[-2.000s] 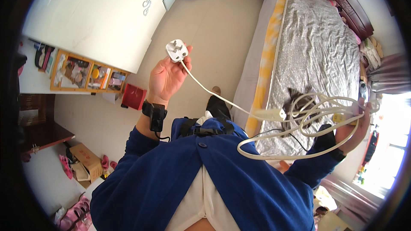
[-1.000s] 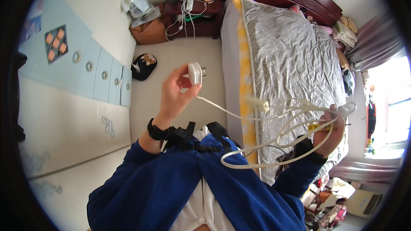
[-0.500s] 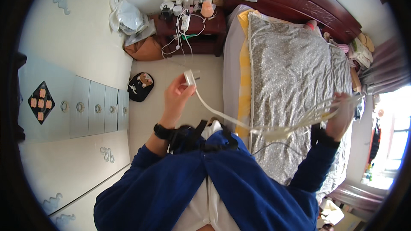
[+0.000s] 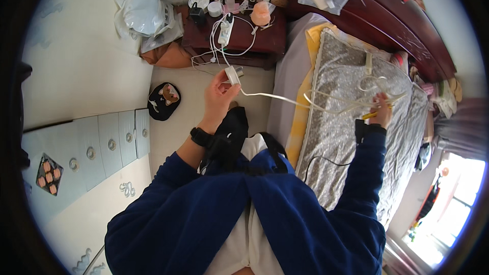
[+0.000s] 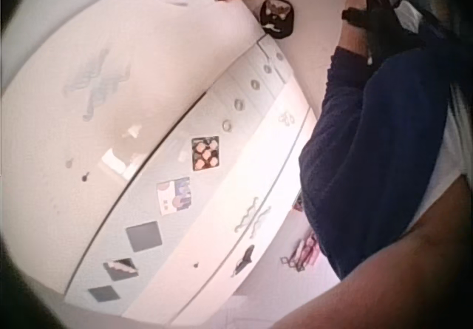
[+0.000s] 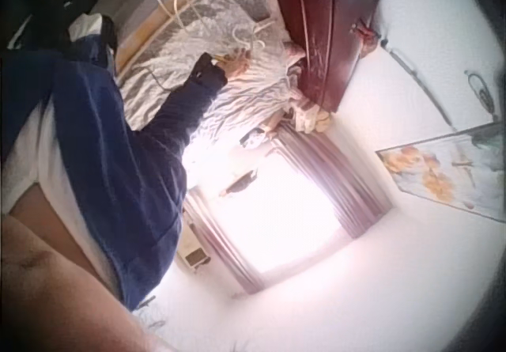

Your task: The person uses a yellow screwdriver to open a white electrical plug, adjusts internal wires, and tests the connection by plugging it into a wall socket and a power strip. The person then returns to the bed to continue adjusting the plug's internal components.

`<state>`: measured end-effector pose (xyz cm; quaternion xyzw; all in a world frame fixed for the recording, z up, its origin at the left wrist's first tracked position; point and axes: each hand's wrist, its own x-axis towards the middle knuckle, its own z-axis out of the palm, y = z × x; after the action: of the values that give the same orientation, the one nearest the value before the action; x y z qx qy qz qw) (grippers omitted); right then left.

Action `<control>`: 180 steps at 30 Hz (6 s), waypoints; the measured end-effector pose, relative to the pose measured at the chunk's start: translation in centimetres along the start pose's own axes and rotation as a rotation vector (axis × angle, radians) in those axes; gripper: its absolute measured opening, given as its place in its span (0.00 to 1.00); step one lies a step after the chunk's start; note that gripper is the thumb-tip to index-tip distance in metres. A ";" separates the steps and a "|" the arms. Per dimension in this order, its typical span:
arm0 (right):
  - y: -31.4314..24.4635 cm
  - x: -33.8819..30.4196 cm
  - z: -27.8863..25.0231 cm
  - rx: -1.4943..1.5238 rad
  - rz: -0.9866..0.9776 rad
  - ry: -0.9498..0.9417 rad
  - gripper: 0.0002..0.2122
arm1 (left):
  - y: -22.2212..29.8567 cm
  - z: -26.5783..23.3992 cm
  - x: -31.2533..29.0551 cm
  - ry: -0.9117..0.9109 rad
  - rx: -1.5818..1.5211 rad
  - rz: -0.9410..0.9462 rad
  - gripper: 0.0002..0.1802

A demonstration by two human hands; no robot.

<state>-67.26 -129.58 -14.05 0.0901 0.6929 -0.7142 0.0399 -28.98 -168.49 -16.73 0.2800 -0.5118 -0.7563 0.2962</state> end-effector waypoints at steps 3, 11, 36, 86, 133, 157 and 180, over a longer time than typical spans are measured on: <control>9.0 5.3 2.1 -0.127 0.304 0.004 0.18 | -2.1 -1.4 5.3 0.032 0.050 -0.048 0.29; 11.0 10.5 10.2 -1.220 0.467 -0.618 0.15 | -6.0 -2.3 13.1 0.315 -0.118 -0.177 0.27; 20.0 -4.2 24.9 0.078 -0.101 -1.616 0.14 | -20.4 20.1 5.6 0.917 0.172 0.304 0.30; 29.4 4.0 43.0 0.080 0.315 -1.256 0.14 | -24.6 -21.5 44.1 0.870 0.525 0.545 0.41; 39.7 0.6 56.1 0.146 0.446 -1.370 0.14 | -31.1 -8.7 32.8 0.859 1.248 0.495 0.21; 38.2 2.7 52.5 0.049 0.553 -1.425 0.10 | -26.3 -13.0 32.1 0.730 1.269 0.400 0.26; 37.0 1.0 49.4 0.220 0.988 -1.400 0.14 | -26.5 -9.6 33.1 0.722 1.218 -0.037 0.27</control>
<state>-65.15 -180.10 -49.46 -0.0766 0.3170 -0.5693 0.7547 -48.39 -190.64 -48.64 0.6378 -0.7087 -0.2003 0.2253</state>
